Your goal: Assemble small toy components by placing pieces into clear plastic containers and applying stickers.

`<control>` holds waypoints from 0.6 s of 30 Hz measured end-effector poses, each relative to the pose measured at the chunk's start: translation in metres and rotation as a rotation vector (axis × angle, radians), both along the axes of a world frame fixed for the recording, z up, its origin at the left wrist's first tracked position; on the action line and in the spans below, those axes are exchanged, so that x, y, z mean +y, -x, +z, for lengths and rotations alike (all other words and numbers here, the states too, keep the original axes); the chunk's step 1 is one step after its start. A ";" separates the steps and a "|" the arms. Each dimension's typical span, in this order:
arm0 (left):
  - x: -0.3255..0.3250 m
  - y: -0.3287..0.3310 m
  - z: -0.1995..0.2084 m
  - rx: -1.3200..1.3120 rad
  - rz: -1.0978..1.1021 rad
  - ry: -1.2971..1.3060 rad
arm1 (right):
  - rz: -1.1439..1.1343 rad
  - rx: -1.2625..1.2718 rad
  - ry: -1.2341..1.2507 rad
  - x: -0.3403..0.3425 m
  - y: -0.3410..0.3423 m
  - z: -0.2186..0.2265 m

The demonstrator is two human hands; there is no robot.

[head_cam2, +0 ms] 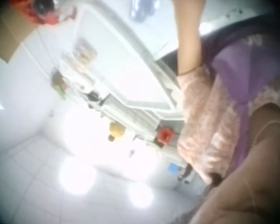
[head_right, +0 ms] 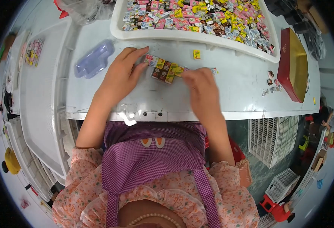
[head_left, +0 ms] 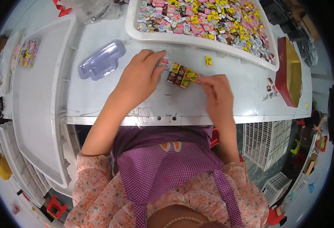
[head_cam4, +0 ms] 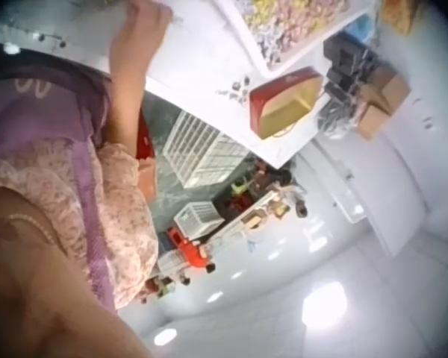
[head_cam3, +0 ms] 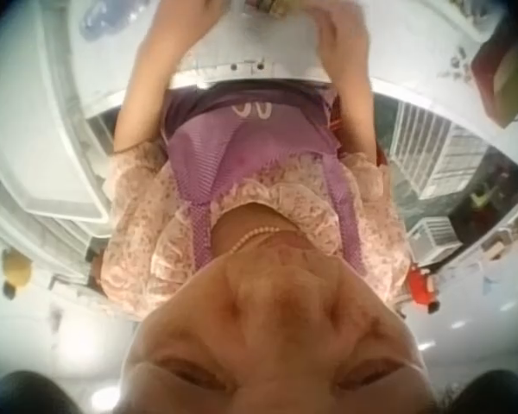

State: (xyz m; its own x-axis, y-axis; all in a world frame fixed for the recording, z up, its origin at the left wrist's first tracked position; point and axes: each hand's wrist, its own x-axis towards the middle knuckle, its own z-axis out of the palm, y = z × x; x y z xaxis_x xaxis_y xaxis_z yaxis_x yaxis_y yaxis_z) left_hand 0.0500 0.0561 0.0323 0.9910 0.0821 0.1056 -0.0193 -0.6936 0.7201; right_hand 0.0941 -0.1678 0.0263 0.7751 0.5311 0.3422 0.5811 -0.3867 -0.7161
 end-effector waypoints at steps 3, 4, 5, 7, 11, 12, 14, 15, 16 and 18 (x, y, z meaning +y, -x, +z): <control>-0.003 0.002 0.007 -0.074 -0.067 -0.171 | -0.210 0.000 -0.008 -0.017 -0.017 -0.002; -0.006 0.005 0.008 -0.067 -0.090 -0.260 | -0.240 -0.061 0.041 -0.021 -0.024 -0.007; -0.007 0.007 0.010 -0.061 -0.107 -0.352 | -0.267 -0.122 0.088 -0.025 -0.029 -0.012; -0.010 0.003 0.004 -0.049 -0.117 -0.342 | -0.312 -0.152 0.153 -0.029 -0.034 -0.015; -0.010 0.001 0.001 0.009 -0.096 -0.288 | -0.291 -0.332 0.324 -0.017 -0.027 -0.010; -0.010 0.000 0.000 0.009 -0.098 -0.290 | -0.211 -0.304 0.283 -0.014 -0.023 -0.010; -0.009 -0.002 -0.001 0.026 -0.080 -0.270 | -0.146 -0.268 0.302 -0.005 -0.016 -0.010; -0.008 -0.003 -0.003 0.026 -0.080 -0.273 | -0.078 -0.232 0.322 -0.002 -0.014 -0.010; -0.007 -0.004 -0.005 0.030 -0.081 -0.254 | -0.078 -0.232 0.318 0.000 -0.012 -0.012; -0.006 -0.005 -0.005 0.034 -0.080 -0.236 | -0.043 -0.177 0.362 0.003 -0.010 -0.015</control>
